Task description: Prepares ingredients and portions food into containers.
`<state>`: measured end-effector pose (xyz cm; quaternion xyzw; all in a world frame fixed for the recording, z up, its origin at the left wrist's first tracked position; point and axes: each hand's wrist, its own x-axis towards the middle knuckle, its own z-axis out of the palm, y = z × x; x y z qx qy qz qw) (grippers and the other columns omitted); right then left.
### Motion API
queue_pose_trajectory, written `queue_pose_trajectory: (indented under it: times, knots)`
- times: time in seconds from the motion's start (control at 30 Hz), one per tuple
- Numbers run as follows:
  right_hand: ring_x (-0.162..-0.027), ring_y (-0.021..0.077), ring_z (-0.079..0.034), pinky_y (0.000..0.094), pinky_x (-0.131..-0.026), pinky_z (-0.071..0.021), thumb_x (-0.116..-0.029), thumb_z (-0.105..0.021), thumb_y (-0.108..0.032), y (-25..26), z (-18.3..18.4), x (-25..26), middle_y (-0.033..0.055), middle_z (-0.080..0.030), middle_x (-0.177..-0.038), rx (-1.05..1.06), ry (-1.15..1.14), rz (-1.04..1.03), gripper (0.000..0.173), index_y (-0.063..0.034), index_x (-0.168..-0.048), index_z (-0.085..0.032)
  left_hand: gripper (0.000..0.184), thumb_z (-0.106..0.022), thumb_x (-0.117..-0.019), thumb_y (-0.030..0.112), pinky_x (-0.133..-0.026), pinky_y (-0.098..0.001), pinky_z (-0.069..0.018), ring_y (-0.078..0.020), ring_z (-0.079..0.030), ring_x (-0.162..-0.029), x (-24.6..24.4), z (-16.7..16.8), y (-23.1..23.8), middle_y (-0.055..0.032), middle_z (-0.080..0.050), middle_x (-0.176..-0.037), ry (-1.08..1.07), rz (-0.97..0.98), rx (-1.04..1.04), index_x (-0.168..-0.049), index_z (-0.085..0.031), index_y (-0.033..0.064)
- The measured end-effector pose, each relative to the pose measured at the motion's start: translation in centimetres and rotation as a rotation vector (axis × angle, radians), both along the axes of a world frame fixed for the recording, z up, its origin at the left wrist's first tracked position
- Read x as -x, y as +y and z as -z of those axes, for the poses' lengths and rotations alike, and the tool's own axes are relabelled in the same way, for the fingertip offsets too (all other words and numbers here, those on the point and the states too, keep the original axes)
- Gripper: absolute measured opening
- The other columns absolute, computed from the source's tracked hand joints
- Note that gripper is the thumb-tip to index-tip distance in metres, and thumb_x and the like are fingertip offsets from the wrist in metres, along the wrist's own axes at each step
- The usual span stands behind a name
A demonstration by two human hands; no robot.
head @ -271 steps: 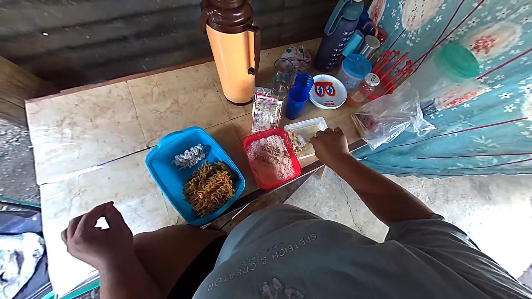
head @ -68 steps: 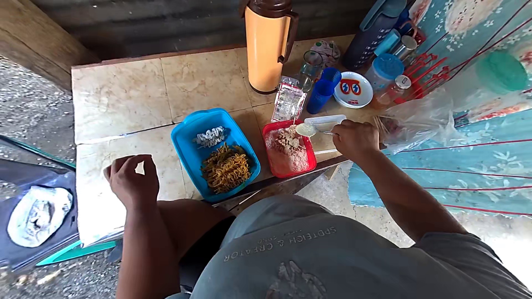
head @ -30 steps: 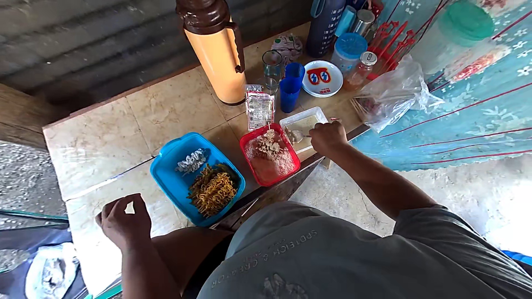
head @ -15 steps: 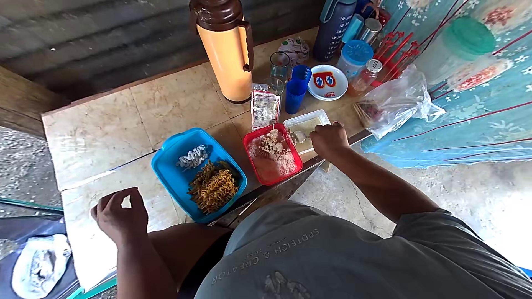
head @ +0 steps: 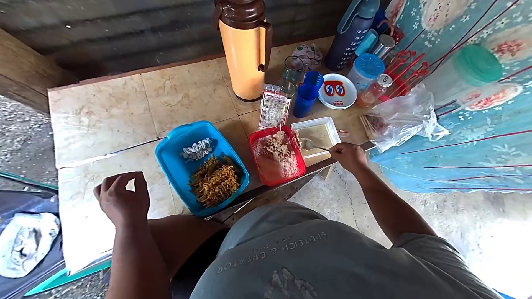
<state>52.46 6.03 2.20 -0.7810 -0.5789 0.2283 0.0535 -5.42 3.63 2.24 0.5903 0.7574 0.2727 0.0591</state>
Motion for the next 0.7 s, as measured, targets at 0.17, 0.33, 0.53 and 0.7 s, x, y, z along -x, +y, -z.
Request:
queue_pose_trajectory:
  times: [0.17, 0.33, 0.53, 0.7]
  knots:
    - [-0.110, 0.0390, -0.069, 0.0693, -0.089, -0.0490, -0.1015, -0.064, -0.023, 0.1, -1.9, 1.1, 0.0135, -0.075, -0.113, -0.003, -0.094, -0.051, 0.019, -0.0127, -0.109, -0.079, 0.030, -0.055, -0.1041, 0.019, -0.110, -0.0602, -0.0367, -0.0484, -0.052, -0.128, -0.3, -0.2, 0.0, -0.0292, -0.065, -0.124, -0.018, -0.014, -0.002, -0.112, -0.072, -0.0038]
    - [-0.102, 0.0418, -0.070, 0.0698, -0.082, -0.0504, -0.0993, -0.065, -0.019, -0.2, -5.5, 3.1, 0.0156, -0.075, -0.108, -0.162, -0.148, -0.152, 0.018, -0.0101, -0.105, -0.080, 0.031, -0.055, -0.1036, 0.020, -0.111, -0.0587, -0.0361, -0.0479, -0.054, -0.127, -0.2, -0.2, -0.3, -0.0301, -0.066, -0.121, -0.005, -0.027, -0.037, -0.110, -0.072, -0.0041]
    - [-0.083, 0.0386, -0.072, 0.0569, -0.070, -0.0523, -0.0923, -0.065, -0.003, 1.2, -3.9, 7.6, 0.0185, -0.073, -0.090, -0.499, -0.410, -0.570, 0.011, -0.0005, -0.089, -0.075, 0.032, -0.054, -0.1042, 0.020, -0.111, -0.0584, -0.0358, -0.0478, -0.054, -0.127, -0.5, -0.5, 0.0, -0.0303, -0.066, -0.121, -0.017, -0.011, -0.054, -0.110, -0.072, -0.0056]
    - [-0.097, 0.0438, -0.071, 0.0688, -0.078, -0.0518, -0.0995, -0.061, -0.016, 1.7, -5.8, 6.9, 0.0188, -0.074, -0.107, -0.281, -0.179, -0.337, 0.021, -0.0059, -0.107, -0.078, 0.032, -0.052, -0.1045, 0.017, -0.111, -0.0609, -0.0350, -0.0506, -0.053, -0.127, -0.2, -1.1, -0.9, -0.0329, -0.064, -0.123, -0.022, -0.016, -0.020, -0.113, -0.071, -0.0075]
